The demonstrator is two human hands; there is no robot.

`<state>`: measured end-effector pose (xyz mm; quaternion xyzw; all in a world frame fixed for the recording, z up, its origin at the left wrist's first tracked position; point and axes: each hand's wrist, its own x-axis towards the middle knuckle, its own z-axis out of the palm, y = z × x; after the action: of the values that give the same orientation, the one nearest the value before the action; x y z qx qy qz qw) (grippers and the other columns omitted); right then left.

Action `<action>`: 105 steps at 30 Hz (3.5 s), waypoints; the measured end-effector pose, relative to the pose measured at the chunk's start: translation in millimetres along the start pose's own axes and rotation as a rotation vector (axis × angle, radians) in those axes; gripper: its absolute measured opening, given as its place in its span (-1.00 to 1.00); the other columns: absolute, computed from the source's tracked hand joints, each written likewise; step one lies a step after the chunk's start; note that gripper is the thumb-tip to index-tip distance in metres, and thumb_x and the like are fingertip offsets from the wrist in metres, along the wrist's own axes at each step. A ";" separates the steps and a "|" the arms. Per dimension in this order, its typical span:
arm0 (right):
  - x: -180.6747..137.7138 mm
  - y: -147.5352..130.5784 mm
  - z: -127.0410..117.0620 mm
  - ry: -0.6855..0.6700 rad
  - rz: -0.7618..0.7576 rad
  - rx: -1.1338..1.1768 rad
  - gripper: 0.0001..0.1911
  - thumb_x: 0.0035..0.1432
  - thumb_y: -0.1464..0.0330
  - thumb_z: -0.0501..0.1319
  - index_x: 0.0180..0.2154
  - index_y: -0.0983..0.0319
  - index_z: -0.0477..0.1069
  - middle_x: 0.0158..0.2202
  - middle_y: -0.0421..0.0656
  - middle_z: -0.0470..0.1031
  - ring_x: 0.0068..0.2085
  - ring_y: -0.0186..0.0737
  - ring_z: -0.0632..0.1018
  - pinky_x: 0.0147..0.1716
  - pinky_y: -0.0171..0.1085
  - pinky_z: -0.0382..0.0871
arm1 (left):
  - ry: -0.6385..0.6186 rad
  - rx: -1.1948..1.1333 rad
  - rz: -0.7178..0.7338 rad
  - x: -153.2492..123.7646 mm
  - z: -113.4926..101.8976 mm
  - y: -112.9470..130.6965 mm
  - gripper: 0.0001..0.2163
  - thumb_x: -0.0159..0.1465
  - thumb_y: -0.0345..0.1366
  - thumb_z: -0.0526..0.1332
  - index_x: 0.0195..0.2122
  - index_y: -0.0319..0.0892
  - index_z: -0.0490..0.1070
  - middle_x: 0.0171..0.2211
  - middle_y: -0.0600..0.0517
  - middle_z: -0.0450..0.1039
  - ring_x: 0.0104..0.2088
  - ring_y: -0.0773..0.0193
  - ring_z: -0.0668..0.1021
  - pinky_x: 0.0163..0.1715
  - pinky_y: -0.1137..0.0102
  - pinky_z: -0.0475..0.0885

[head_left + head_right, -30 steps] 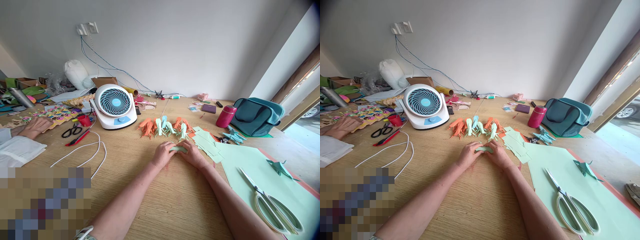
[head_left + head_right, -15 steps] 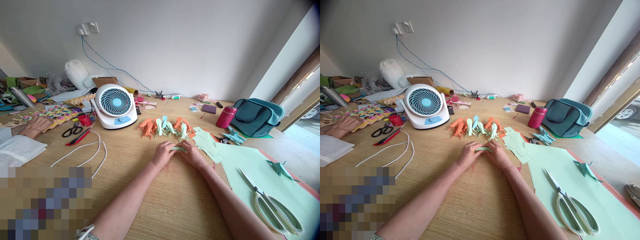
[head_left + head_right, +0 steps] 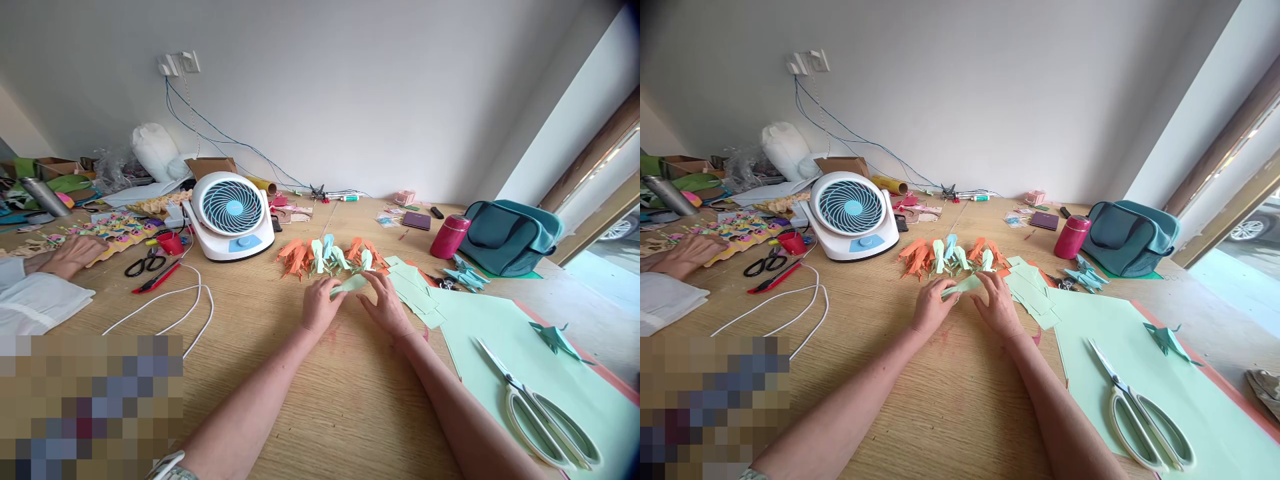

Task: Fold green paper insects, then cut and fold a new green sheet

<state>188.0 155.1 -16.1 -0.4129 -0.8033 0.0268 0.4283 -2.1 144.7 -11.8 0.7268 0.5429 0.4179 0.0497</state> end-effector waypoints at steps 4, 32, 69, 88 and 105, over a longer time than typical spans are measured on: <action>-4.9 1.8 3.0 -0.005 0.043 0.017 -0.53 0.20 0.37 0.17 0.15 0.16 0.27 0.06 0.01 0.36 0.09 0.04 0.41 0.09 0.06 0.32 | 0.145 -0.022 -0.161 9.7 9.8 -5.1 -0.89 0.19 -0.33 0.31 -0.28 -0.14 0.40 -0.29 0.02 0.52 -0.20 0.19 0.53 -0.14 0.31 0.37; -6.1 -16.4 33.2 -0.042 0.341 0.179 -0.83 0.15 0.37 0.12 -0.19 0.17 0.39 -0.24 -0.09 0.51 -0.32 -0.20 0.56 -0.35 -0.24 0.47 | -0.107 -0.324 -0.369 4.8 7.7 -17.8 -0.83 0.24 -0.54 0.07 -0.36 -0.19 0.41 -0.37 0.07 0.56 -0.52 0.40 0.55 -0.44 0.49 0.40; -2.6 -18.2 48.4 -0.031 0.321 0.034 -0.87 0.13 0.42 0.15 -0.25 0.14 0.41 -0.28 -0.15 0.58 -0.33 -0.18 0.53 -0.29 -0.26 0.33 | -0.036 -0.078 -0.090 -8.9 9.7 -22.1 -0.77 0.09 -0.65 0.12 -0.35 -0.19 0.38 -0.35 0.00 0.47 -0.31 0.24 0.52 -0.24 0.38 0.42; -5.3 -19.9 35.4 0.080 0.449 0.194 -0.81 0.14 0.30 0.08 -0.25 0.19 0.41 -0.29 -0.11 0.56 -0.42 -0.24 0.52 -0.39 -0.28 0.39 | 0.030 -0.106 -0.189 -11.1 5.6 -30.9 -0.87 0.16 -0.55 0.17 -0.39 -0.19 0.40 -0.40 0.05 0.49 -0.39 0.32 0.52 -0.31 0.42 0.39; 21.7 -14.0 55.0 -0.001 0.365 0.265 -0.80 0.03 0.37 0.10 -0.26 0.19 0.40 -0.28 -0.15 0.55 -0.45 -0.29 0.48 -0.38 -0.28 0.39 | -0.044 -0.049 -0.206 14.1 14.0 -27.7 -0.88 0.18 -0.51 0.21 -0.34 -0.21 0.52 -0.33 -0.04 0.53 -0.33 0.23 0.54 -0.28 0.35 0.41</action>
<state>133.6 177.9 -30.9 -0.4914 -0.7049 0.2093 0.4666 -12.7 173.0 -27.6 0.6749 0.6030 0.4075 0.1222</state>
